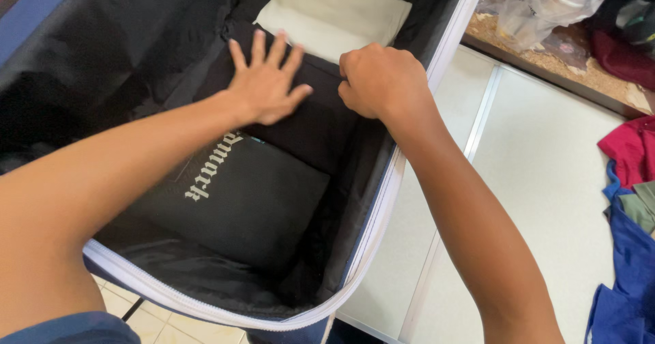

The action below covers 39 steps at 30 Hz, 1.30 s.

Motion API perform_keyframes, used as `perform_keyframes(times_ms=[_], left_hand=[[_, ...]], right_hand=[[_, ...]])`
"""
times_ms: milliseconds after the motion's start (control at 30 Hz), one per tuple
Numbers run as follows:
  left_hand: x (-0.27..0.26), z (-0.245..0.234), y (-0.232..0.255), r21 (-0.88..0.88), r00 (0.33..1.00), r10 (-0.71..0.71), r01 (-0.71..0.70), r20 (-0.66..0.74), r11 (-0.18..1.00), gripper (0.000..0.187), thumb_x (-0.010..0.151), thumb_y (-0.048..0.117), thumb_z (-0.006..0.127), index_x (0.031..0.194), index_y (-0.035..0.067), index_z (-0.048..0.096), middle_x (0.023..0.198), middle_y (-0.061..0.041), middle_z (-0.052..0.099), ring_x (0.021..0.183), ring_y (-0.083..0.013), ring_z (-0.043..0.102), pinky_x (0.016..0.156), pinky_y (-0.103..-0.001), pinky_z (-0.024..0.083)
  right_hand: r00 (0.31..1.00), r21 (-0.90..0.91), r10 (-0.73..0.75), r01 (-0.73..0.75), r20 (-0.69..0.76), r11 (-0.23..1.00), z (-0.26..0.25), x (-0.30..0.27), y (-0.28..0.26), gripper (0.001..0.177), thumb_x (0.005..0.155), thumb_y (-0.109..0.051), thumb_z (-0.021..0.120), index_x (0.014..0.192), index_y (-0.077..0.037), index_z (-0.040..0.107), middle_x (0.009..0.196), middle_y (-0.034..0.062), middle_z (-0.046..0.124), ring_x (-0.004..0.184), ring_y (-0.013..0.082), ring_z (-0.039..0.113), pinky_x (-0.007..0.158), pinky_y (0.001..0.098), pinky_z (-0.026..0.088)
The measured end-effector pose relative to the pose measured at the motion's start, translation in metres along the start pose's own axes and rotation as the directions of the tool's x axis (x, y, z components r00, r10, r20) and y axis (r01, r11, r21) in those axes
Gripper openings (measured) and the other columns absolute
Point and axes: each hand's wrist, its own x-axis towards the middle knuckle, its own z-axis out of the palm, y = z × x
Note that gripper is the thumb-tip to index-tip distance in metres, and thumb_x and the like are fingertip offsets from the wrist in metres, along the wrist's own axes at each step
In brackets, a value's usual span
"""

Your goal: The person folds a black garment and places it into a blue suitcase. They then unfold a beige t-shirt, smooth it out on the table, and fold it neatly. The person handles the clothes by hand, arranging them for packing.

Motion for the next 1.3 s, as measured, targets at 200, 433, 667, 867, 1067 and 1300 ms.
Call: perform_keyframes(times_ms=[200, 433, 667, 867, 1067, 1300], left_hand=[[-0.03, 0.005, 0.072, 0.004, 0.904, 0.266, -0.284, 0.334, 0.959, 0.082, 0.095, 0.07, 0.032, 0.163, 0.03, 0.01, 0.168, -0.019, -0.009, 0.152, -0.047, -0.014, 0.113, -0.077, -0.003], [-0.009, -0.005, 0.05, -0.054, 0.926, 0.294, -0.29, 0.238, 0.956, 0.085, 0.096, 0.074, 0.031, 0.165, 0.027, 0.012, 0.173, -0.014, -0.007, 0.157, -0.0365, -0.007, 0.116, -0.079, -0.005], [0.008, -0.002, 0.039, -0.083, 0.911, 0.173, -0.153, 0.373, 0.985, 0.085, 0.089, 0.076, 0.035, 0.161, 0.041, 0.005, 0.171, -0.005, -0.014, 0.15, -0.0499, -0.013, 0.114, -0.076, -0.005], [0.052, 0.003, -0.067, 0.148, 0.976, -0.053, 0.021, 0.213, 0.989, 0.063, 0.103, 0.062, 0.028, 0.161, 0.039, 0.016, 0.172, -0.016, 0.007, 0.158, -0.0455, 0.001, 0.119, -0.076, 0.005], [0.045, 0.016, -0.083, 0.202, 0.977, -0.192, 0.171, 0.091, 0.964, 0.072, 0.1, 0.06, 0.032, 0.164, 0.033, 0.011, 0.165, -0.026, 0.011, 0.146, -0.0573, 0.019, 0.106, -0.081, 0.021], [0.052, 0.017, -0.089, 0.432, 0.967, -0.245, 0.248, -0.065, 0.867, 0.071, 0.101, 0.065, 0.028, 0.163, 0.03, 0.019, 0.162, -0.027, 0.026, 0.14, -0.0615, 0.028, 0.098, -0.08, 0.034]], right_hand=[[1.0, 0.01, -0.011, 0.011, -0.004, 1.0, 0.004, -0.001, -0.001, 0.027, 0.09, -0.028, 0.067, 0.114, -0.017, 0.074, 0.096, 0.0118, 0.075, 0.088, 0.0338, 0.073, 0.076, 0.0468, 0.059], [1.0, -0.009, -0.015, 0.016, 0.024, 1.0, 0.003, 0.0, 0.0, 0.026, 0.091, -0.026, 0.066, 0.113, -0.018, 0.075, 0.098, 0.012, 0.075, 0.092, 0.0337, 0.073, 0.08, 0.0461, 0.058], [0.949, -0.152, 0.066, -0.02, 0.308, 0.988, 0.0, -0.001, -0.01, 0.039, 0.093, -0.025, 0.066, 0.131, -0.033, 0.069, 0.118, 0.0033, 0.073, 0.105, 0.0305, 0.072, 0.088, 0.0469, 0.059], [0.83, -0.293, 0.128, 0.044, 0.543, 0.955, 0.002, 0.008, -0.012, 0.055, 0.097, -0.033, 0.064, 0.149, -0.044, 0.052, 0.149, -0.0067, 0.056, 0.142, 0.0324, 0.043, 0.11, 0.0482, 0.046], [0.769, -0.366, 0.191, 0.059, 0.61, 0.929, 0.018, 0.019, -0.01, 0.071, 0.095, -0.019, 0.053, 0.155, -0.053, 0.038, 0.158, -0.0101, 0.048, 0.145, 0.0372, 0.034, 0.111, 0.0482, 0.048], [0.758, -0.424, 0.206, 0.101, 0.618, 0.9, 0.021, 0.022, -0.009, 0.066, 0.095, -0.032, 0.057, 0.155, -0.053, 0.038, 0.158, -0.0098, 0.046, 0.145, 0.0433, 0.027, 0.112, 0.0505, 0.043]])
